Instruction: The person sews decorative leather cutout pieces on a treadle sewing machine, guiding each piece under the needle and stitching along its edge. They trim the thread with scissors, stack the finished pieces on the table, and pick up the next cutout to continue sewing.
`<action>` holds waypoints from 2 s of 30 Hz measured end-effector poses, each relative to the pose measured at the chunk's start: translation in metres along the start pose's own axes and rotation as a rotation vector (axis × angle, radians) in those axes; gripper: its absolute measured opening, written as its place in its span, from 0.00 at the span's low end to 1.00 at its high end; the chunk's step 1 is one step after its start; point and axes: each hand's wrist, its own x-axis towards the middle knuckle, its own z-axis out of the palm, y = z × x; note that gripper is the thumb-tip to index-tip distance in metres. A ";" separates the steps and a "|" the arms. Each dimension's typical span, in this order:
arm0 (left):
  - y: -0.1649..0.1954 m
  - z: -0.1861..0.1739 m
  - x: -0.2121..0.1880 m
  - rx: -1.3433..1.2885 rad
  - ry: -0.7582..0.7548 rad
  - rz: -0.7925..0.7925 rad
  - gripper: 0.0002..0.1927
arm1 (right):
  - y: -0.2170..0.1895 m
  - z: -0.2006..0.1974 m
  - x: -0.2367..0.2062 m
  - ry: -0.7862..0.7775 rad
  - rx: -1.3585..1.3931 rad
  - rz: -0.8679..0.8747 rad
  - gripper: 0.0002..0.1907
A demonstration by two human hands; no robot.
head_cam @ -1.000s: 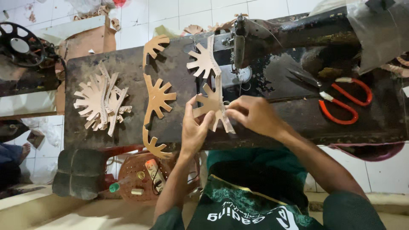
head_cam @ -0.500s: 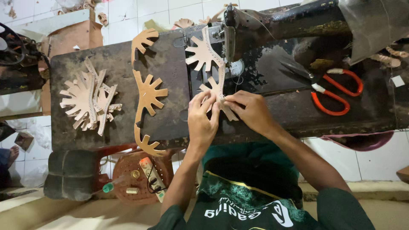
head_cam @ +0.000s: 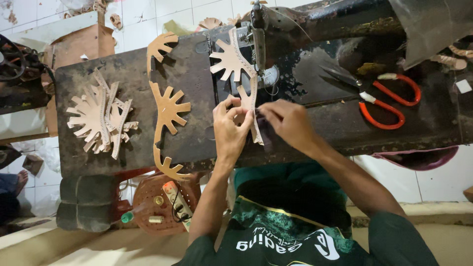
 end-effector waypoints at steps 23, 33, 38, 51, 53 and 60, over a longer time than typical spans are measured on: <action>-0.007 -0.023 -0.007 0.188 -0.112 0.357 0.15 | 0.005 -0.008 0.012 -0.074 -0.274 -0.263 0.13; -0.010 -0.018 -0.002 0.159 -0.058 0.351 0.14 | 0.021 -0.012 0.030 -0.099 -0.295 -0.097 0.07; -0.009 -0.006 0.006 0.230 -0.001 0.414 0.12 | 0.026 -0.034 0.036 -0.012 -0.407 -0.007 0.05; -0.010 -0.013 0.014 0.321 -0.136 0.585 0.18 | 0.032 -0.028 0.029 -0.062 -0.274 -0.282 0.14; -0.009 -0.014 0.016 0.310 -0.146 0.594 0.17 | 0.032 -0.028 0.029 -0.107 -0.266 -0.314 0.15; -0.015 -0.011 0.018 0.323 -0.141 0.629 0.17 | 0.022 -0.027 0.034 -0.198 -0.451 -0.401 0.17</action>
